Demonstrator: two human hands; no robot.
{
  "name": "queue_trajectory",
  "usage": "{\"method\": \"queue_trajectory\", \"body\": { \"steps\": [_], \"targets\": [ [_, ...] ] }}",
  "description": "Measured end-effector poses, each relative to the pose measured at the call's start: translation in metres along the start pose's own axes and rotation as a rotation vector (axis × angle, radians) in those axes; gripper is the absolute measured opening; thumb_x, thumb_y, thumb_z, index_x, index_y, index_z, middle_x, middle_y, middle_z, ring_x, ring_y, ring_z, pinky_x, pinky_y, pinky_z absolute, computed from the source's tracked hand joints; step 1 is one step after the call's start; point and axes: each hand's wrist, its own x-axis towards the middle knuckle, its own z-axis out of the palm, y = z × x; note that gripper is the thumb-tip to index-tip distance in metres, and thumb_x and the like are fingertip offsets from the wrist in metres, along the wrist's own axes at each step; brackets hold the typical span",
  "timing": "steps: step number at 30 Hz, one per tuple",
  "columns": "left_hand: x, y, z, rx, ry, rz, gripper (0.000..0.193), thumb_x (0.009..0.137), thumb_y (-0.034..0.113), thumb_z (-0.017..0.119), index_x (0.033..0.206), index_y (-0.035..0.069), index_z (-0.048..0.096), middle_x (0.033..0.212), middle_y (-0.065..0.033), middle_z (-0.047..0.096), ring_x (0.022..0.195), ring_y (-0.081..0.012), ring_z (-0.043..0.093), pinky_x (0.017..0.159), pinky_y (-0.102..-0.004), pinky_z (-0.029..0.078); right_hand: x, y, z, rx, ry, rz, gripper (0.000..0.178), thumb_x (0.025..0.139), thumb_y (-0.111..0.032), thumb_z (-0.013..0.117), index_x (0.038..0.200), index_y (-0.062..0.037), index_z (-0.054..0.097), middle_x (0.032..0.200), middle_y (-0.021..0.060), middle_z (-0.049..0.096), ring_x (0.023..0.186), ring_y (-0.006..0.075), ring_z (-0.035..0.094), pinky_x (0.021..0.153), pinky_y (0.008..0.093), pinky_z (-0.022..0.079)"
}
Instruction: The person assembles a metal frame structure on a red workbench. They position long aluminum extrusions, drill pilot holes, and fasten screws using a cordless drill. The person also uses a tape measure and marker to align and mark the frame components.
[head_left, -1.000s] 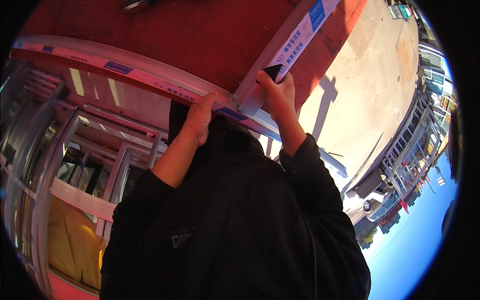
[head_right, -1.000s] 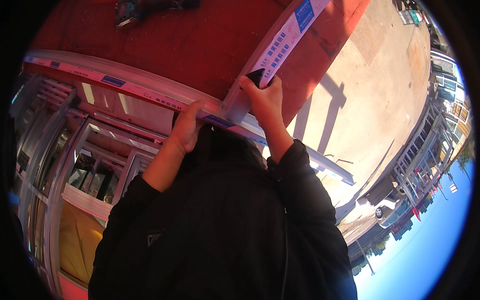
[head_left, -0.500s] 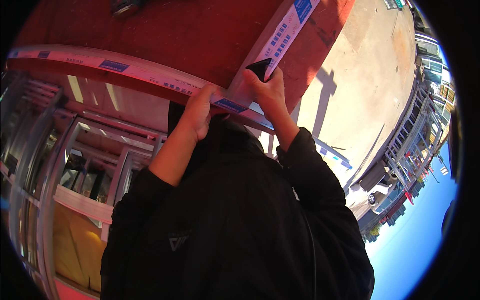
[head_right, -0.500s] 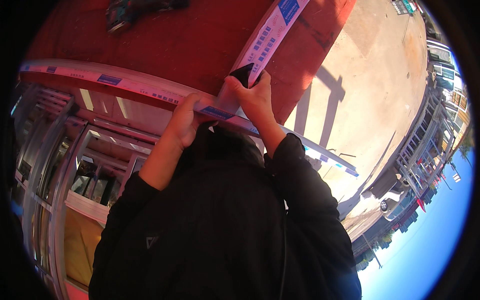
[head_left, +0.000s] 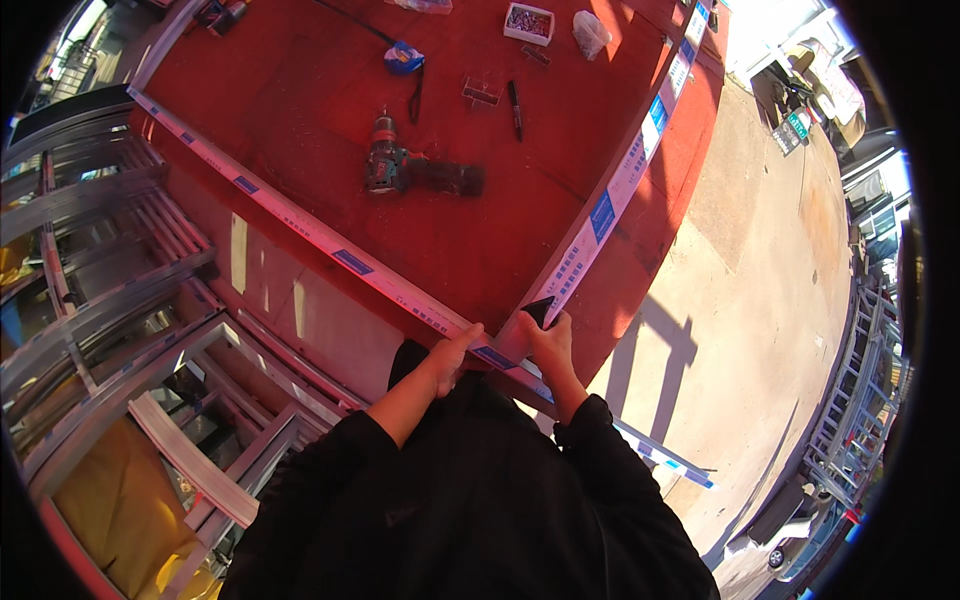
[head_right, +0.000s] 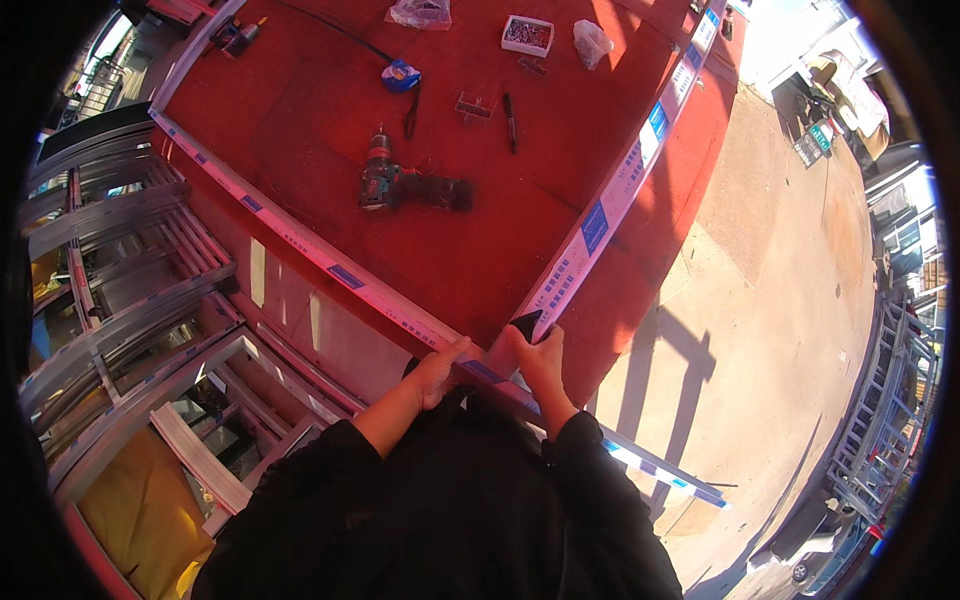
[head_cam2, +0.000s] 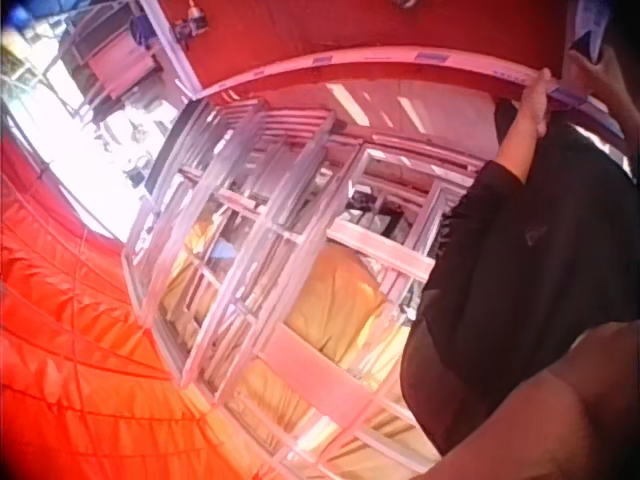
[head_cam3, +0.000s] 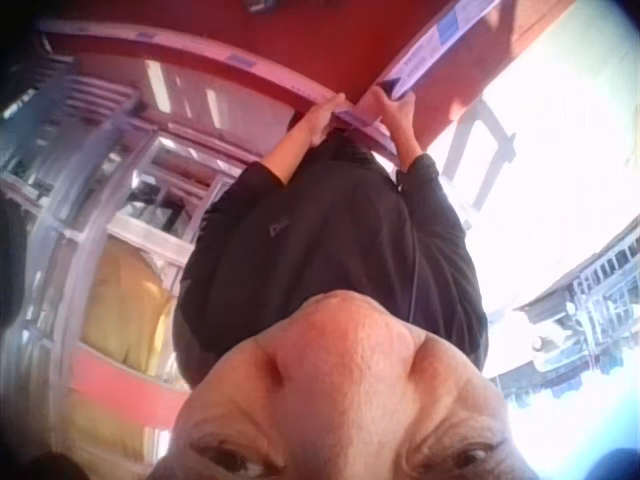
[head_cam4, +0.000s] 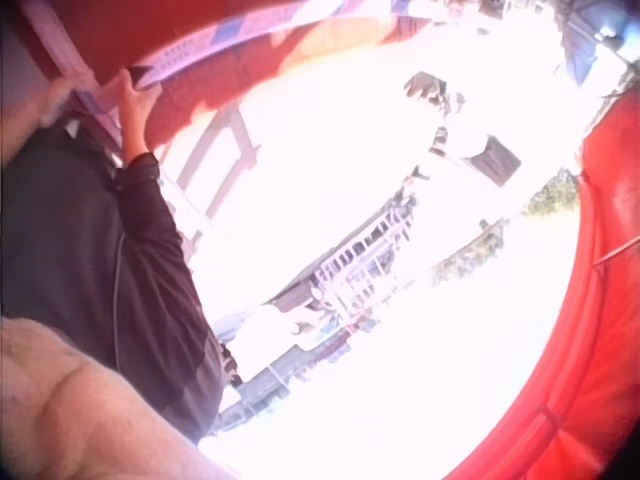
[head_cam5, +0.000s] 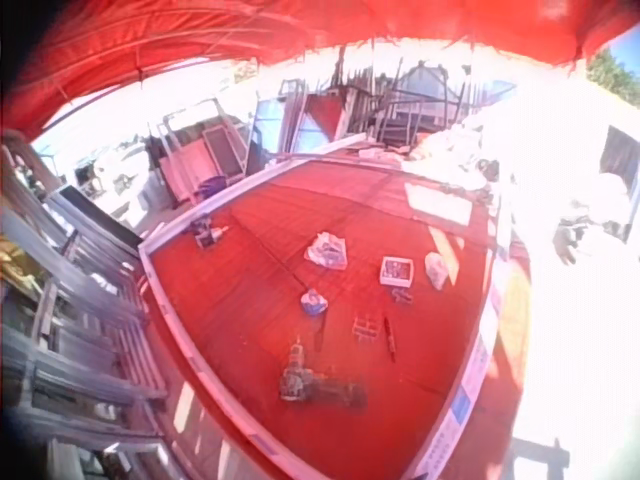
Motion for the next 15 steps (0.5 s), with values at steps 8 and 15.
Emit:
{"method": "queue_trajectory", "body": {
  "steps": [8, 15],
  "targets": [
    [-0.034, 0.034, -0.064, 0.770, 0.162, 0.230, 0.055, 0.092, 0.047, 0.070, 0.116, -0.003, 0.071, 0.103, -0.0144, 0.073, 0.095, -0.0230, 0.068, 0.084, -0.0370, 0.054, 0.014, -0.006, -0.031, -0.029, -0.222, 0.007, 0.058, 0.086, -0.032, 0.081, 0.126, 0.0048, 0.060, 0.107, 0.0134, 0.072, 0.091, 0.0198, 0.069, 0.079, 0.0345, 0.056],
    [-0.040, 0.122, -0.185, 0.525, 0.594, 0.543, 0.028, 0.089, 0.026, 0.070, 0.098, 0.000, 0.068, 0.085, -0.0087, 0.070, 0.075, -0.0183, 0.069, 0.066, -0.0335, 0.054, 0.018, -0.030, -0.046, -0.183, -0.369, 0.014, 0.051, 0.085, -0.033, 0.079, 0.118, 0.0033, 0.066, 0.097, 0.0096, 0.072, 0.078, 0.0193, 0.070, 0.067, 0.0332, 0.056]
  ]
}}
